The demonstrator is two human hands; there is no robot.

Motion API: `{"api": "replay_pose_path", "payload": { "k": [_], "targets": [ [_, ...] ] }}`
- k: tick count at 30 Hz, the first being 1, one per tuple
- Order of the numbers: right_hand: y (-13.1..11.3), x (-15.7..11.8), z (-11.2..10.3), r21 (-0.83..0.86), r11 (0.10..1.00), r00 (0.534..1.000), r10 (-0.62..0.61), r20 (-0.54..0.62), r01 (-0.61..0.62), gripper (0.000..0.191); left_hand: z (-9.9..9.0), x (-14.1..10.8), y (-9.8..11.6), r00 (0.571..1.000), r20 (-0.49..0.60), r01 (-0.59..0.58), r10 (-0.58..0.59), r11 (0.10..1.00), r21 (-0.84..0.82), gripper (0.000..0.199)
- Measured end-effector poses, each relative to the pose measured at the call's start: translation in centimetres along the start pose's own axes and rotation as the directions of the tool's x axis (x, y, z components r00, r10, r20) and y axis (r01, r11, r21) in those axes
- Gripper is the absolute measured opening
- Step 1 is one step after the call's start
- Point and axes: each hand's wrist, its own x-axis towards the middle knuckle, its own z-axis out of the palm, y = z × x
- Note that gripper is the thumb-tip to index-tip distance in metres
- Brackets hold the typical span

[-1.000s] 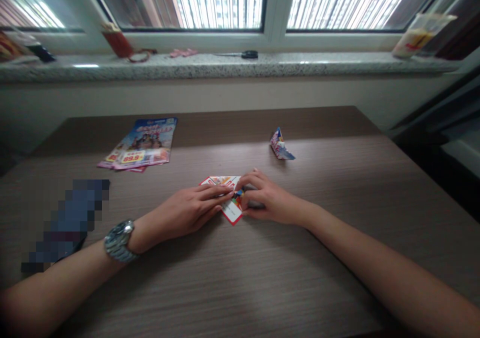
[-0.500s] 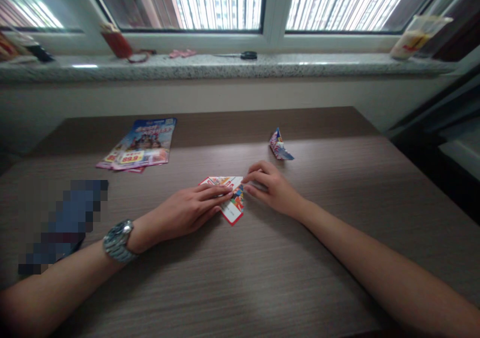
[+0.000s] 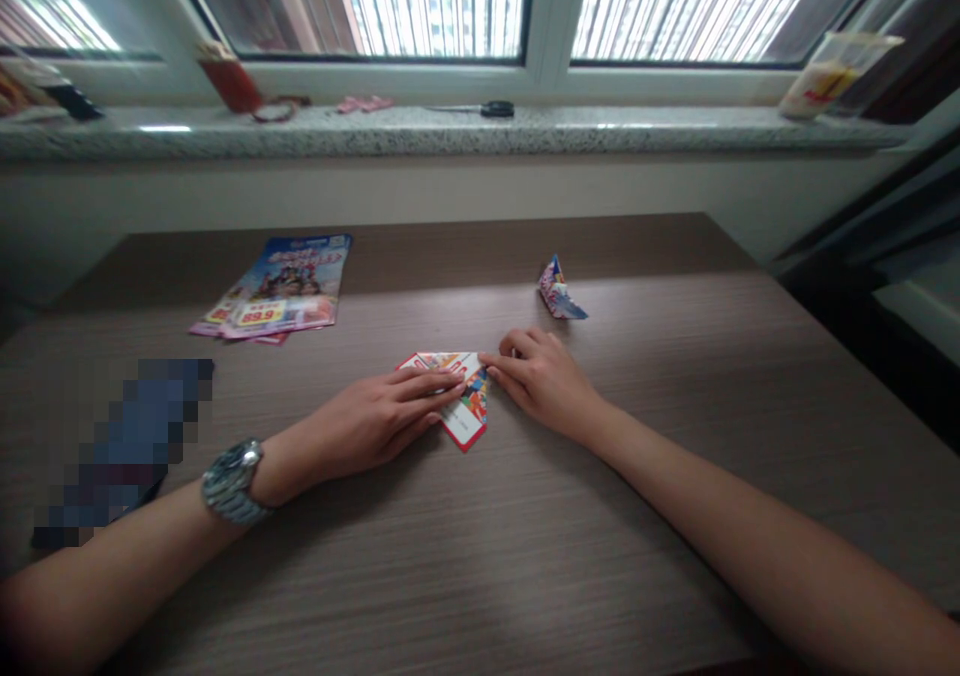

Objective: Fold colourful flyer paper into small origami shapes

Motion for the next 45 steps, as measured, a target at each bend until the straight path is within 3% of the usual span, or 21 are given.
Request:
{"api": "replay_pose_path", "payload": {
  "k": [25, 35, 45],
  "targets": [
    [-0.15, -0.07, -0.11, -0.066, 0.997, 0.999, -0.038, 0.037, 0.04, 0.034, 0.02, 0.09, -0.01, 1.0, 0.002, -0.01, 0.01, 1.0, -0.006, 0.046],
    [-0.24, 0.09, 0.02, -0.011, 1.0, 1.0, -0.015, -0.006, 0.015, 0.031, 0.12, 0.1, -0.29, 0.999, -0.044, -0.003, 0.005, 0.999, 0.041, 0.043],
    [-0.29, 0.11, -0.02, 0.051, 0.998, 0.999, -0.029, -0.044, 0.031, 0.029, -0.45, 0.08, -0.53, 1.0, -0.002, -0.011, 0.011, 1.0, 0.017, 0.046]
  ]
}}
